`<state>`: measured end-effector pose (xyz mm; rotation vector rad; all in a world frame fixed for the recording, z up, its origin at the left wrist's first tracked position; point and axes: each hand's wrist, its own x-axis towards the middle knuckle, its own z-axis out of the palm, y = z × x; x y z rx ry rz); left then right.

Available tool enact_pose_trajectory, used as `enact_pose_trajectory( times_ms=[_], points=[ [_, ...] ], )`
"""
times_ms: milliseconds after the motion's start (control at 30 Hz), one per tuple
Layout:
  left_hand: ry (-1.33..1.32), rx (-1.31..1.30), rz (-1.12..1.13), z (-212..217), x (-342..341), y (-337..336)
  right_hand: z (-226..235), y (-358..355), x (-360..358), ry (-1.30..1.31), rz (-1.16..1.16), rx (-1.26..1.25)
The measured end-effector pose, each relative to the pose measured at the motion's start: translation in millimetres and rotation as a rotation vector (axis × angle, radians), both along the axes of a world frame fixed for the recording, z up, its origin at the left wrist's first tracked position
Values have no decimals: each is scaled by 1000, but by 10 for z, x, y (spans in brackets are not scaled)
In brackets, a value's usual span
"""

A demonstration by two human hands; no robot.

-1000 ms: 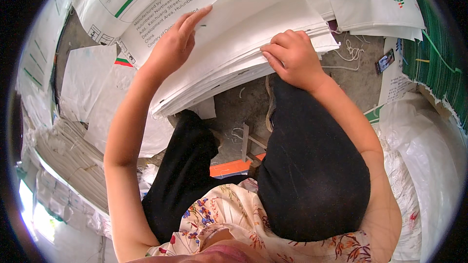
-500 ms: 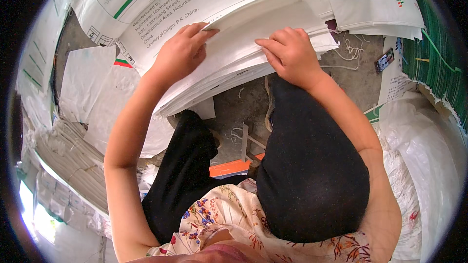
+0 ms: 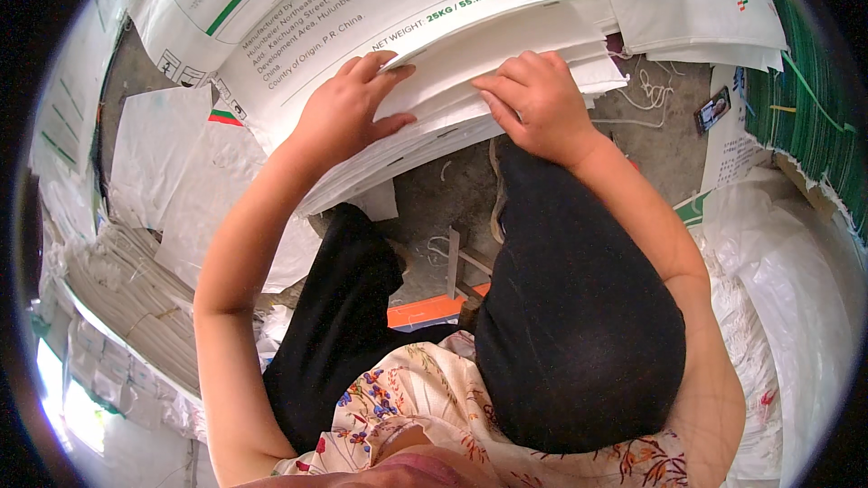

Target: The person lifts a stack of printed sacks, places them onto their lap, and flips through the individual sacks one by one by hand.

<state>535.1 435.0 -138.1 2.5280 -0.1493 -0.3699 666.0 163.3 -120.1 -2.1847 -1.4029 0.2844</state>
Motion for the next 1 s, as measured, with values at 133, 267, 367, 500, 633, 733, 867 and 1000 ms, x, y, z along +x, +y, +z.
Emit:
enact_pose_trajectory(
  times_ms=[133, 267, 367, 500, 633, 733, 867, 1000],
  points=[
    [11, -48, 14, -38, 81, 221, -17, -55, 13, -5, -5, -30],
    [-46, -244, 197, 102, 238, 416, -27, -107, 9, 52, 58, -10],
    [-176, 41, 67, -11, 128, 500, -8, -67, 1, 51, 58, -15],
    [-11, -18, 48, 67, 38, 153, -1, -53, 8, 31, 31, -1],
    [-37, 5, 20, 7, -13, 45, 28, 1, 10, 18, 17, 10],
    [-23, -44, 28, 9, 47, 146, 10, -31, 13, 4, 1, 5],
    [-96, -65, 93, -46, 127, 385, -12, -40, 7, 29, 21, 5],
    [-98, -13, 141, 104, 207, 399, -52, -94, 8, 51, 51, -30]
  ],
)
